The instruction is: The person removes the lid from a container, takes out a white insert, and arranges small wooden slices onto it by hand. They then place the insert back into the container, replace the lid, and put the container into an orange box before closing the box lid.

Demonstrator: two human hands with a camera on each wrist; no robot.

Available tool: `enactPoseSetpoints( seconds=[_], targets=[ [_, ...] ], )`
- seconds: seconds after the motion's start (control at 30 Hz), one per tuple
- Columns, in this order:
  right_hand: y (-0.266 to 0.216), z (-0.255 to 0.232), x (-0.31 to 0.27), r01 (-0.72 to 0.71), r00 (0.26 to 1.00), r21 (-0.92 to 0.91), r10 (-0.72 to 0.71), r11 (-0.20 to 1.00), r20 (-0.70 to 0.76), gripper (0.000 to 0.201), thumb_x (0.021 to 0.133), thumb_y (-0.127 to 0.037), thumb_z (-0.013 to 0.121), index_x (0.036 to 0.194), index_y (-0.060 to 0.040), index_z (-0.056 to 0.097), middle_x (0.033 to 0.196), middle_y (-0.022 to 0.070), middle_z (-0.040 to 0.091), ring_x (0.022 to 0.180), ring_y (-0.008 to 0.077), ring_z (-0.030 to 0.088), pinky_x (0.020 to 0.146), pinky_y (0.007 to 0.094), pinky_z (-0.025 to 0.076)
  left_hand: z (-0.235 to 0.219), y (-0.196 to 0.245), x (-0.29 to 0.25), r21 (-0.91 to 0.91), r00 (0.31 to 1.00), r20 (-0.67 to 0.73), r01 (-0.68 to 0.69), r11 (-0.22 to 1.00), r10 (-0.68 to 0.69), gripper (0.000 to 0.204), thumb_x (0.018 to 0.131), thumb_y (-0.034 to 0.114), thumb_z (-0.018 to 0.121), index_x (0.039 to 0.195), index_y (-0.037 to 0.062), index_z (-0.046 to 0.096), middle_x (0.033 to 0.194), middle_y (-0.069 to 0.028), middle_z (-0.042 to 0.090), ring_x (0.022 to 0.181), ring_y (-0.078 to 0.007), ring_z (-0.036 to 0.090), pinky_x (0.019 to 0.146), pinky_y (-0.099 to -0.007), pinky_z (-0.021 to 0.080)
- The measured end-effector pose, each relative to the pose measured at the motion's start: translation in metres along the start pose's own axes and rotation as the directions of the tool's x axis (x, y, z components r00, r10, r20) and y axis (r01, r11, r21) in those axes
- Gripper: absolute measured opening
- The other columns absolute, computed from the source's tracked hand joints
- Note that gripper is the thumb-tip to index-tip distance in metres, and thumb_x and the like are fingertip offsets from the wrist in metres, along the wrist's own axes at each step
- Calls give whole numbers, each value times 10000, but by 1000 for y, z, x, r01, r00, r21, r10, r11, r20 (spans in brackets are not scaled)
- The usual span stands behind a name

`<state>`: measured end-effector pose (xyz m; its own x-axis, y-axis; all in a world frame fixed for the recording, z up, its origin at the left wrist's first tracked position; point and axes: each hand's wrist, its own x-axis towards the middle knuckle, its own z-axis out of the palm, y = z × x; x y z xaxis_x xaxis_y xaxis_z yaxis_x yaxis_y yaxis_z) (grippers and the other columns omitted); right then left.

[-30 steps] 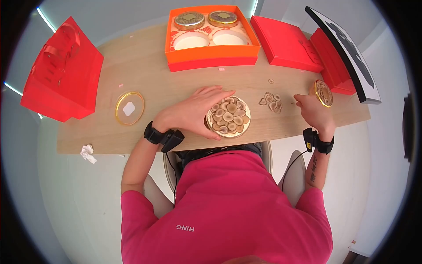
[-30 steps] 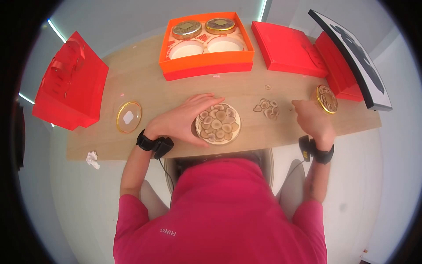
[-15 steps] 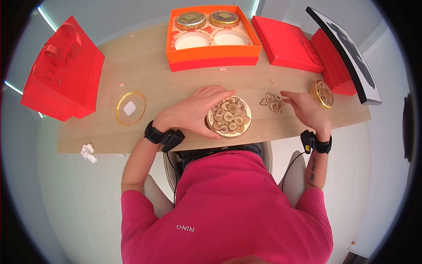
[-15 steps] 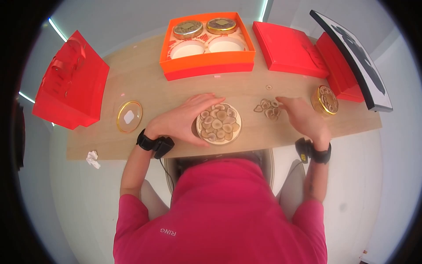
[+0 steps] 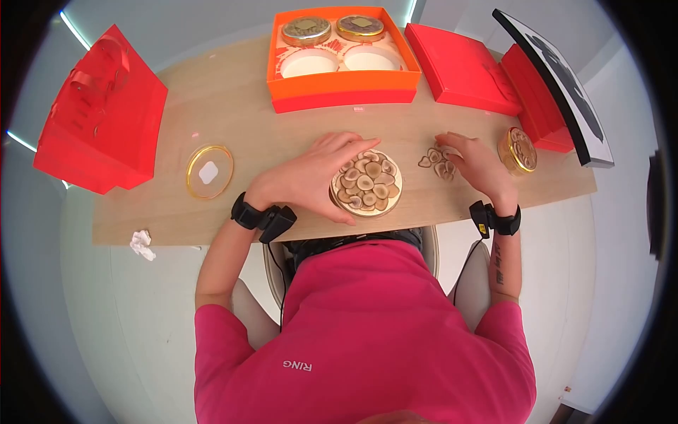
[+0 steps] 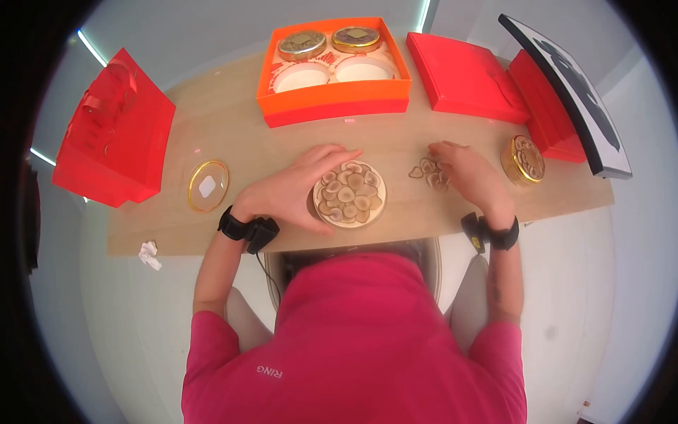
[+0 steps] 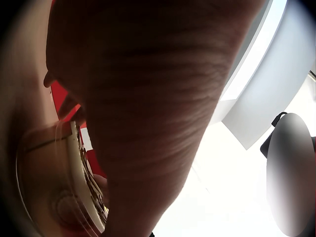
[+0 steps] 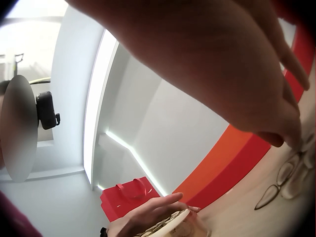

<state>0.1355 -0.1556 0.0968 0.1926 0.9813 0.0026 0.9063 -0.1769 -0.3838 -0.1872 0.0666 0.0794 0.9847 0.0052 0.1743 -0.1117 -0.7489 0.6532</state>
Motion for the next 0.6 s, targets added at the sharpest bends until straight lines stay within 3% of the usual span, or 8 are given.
enactPoseSetpoints(
  seconds=[0.3,0.5,0.6],
  targets=[
    [-3,11,13,-96,980,-68,82,993,-180,188,973,-44,761,1159,-13,762,1102,186,737,1101,416,725,952,504,585,1,-2,2,-21,1000,14,-10,1000,10,1306,691,312,1037,1785,86,361,1660,-182,468,1591,-405,419,1322,-491,385],
    [2,12,16,-153,972,-7,149,988,-181,142,965,-62,785,1075,-10,714,1057,190,745,1029,416,727,882,494,573,2,-8,1,38,999,4,-39,999,39,1302,690,330,1031,1768,30,363,1685,-207,470,1628,-405,392,1354,-490,345],
    [2,10,17,-180,967,59,188,982,-175,134,980,-63,787,1061,-9,695,1003,175,770,947,407,742,824,477,573,4,-11,-2,54,1000,-12,8,999,-7,1315,697,379,1035,1756,-12,362,1744,-233,437,1679,-407,345,1378,-500,317]
  ],
)
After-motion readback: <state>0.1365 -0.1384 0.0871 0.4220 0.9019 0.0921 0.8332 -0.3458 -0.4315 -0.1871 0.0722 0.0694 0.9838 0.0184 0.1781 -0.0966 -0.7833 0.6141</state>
